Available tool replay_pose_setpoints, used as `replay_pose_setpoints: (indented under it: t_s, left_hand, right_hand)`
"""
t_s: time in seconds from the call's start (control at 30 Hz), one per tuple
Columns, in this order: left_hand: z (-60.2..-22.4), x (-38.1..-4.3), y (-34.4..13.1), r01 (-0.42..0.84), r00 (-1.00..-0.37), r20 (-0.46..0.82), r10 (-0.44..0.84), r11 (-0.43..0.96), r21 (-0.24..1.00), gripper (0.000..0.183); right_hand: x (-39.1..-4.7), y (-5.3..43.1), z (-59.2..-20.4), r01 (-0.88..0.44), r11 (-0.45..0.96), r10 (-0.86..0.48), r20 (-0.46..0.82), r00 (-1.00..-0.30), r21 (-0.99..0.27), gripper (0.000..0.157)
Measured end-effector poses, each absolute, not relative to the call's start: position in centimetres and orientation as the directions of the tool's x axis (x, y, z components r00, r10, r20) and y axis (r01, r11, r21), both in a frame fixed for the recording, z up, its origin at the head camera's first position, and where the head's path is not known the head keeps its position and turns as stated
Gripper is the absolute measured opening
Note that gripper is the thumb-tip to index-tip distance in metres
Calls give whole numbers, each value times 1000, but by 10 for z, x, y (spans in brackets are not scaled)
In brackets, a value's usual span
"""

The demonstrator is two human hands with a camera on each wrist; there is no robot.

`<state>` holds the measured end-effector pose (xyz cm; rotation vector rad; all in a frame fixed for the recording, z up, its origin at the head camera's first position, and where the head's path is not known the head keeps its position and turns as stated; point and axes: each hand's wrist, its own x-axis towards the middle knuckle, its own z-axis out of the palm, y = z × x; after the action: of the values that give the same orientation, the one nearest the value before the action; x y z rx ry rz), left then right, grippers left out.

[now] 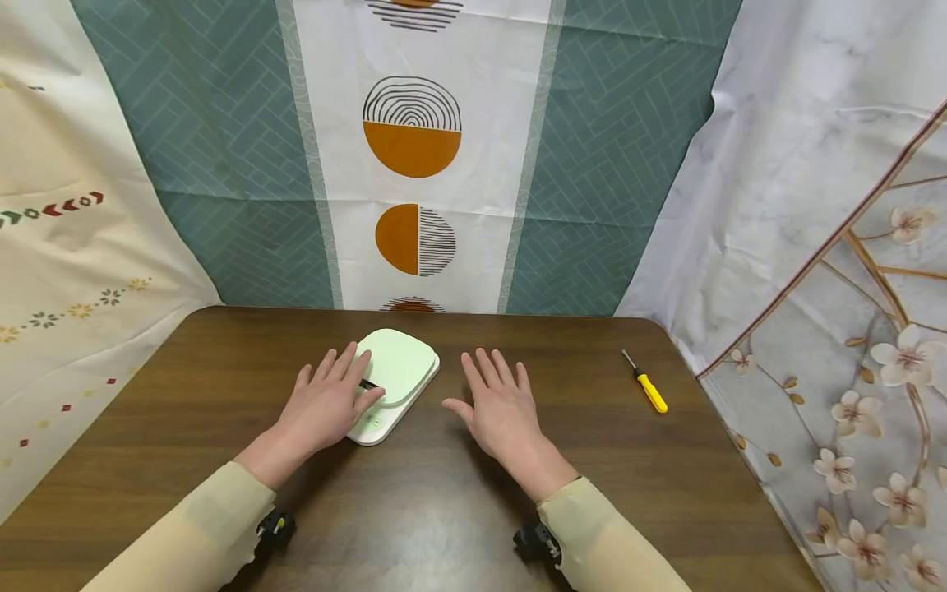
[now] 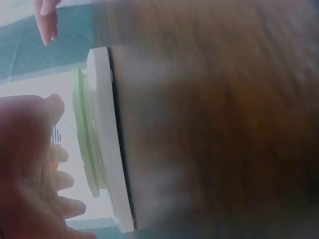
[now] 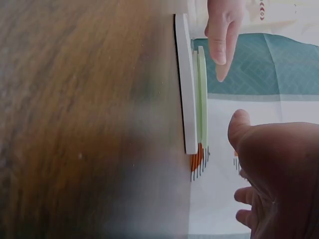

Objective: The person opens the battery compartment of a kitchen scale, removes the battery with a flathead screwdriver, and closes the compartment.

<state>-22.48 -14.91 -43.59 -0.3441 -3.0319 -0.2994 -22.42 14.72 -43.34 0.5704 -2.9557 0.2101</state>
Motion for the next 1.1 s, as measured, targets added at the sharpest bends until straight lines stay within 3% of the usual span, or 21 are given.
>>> replay_pose_setpoints:
  t_s: [1.1]
  left_hand:
    - [-438,-230,-153,183,-982,13,186,945,270,80]
  right_hand:
    - [-219,109,-441,-441,890,-432,89,-897,-115,84]
